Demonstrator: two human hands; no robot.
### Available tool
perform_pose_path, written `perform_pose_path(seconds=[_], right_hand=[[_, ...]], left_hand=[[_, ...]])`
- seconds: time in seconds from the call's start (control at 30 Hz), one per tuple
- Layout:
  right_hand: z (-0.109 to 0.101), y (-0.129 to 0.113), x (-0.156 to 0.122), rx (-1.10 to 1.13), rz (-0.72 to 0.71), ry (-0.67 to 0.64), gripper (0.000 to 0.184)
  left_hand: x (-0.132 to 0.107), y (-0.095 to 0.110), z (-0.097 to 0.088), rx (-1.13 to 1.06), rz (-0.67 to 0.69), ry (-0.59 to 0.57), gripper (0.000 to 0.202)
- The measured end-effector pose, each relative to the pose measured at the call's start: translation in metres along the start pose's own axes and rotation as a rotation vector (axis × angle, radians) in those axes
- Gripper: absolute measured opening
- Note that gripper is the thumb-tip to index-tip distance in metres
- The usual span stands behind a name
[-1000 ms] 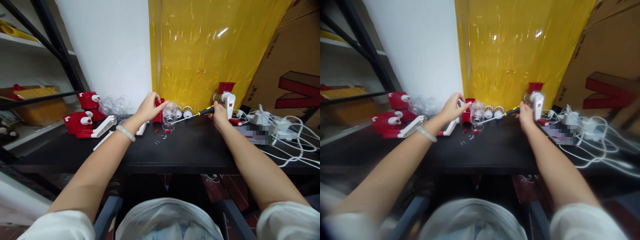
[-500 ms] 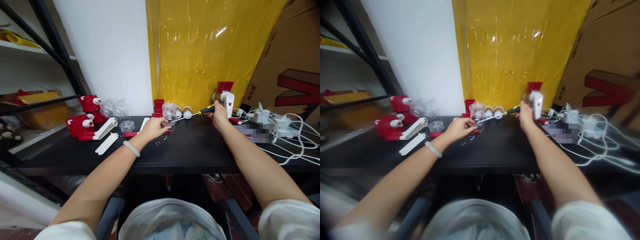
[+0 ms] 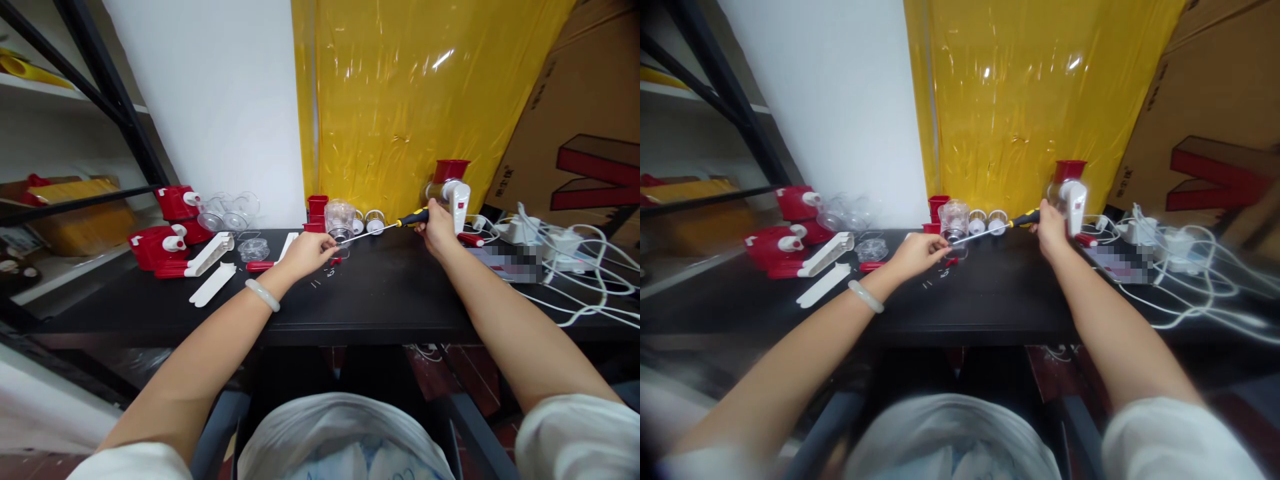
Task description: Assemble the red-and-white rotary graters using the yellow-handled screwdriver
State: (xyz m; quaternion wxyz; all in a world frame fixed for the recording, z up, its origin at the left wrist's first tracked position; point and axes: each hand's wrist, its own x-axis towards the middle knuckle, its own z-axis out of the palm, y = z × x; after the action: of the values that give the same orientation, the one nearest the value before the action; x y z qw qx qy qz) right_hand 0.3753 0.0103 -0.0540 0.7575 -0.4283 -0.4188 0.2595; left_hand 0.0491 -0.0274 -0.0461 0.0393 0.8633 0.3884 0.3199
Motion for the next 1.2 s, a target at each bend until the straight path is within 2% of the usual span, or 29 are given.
perform_pose_path(seconds=[0.23, 1.2], right_hand=[[0.0015, -0.0022, -0.0023, -0.034, -0.073, -0.028, 0.045], [0.0002, -0.0003, -0.0018, -0.024, -0.091, -0.023, 0.044]], left_hand=[[-0.0004, -0.0016, 0.0010, 0.000, -0.005, -0.018, 0.019], [0.0004, -0.0080, 0.0014, 0.037, 0.000, -0.073, 0.019]])
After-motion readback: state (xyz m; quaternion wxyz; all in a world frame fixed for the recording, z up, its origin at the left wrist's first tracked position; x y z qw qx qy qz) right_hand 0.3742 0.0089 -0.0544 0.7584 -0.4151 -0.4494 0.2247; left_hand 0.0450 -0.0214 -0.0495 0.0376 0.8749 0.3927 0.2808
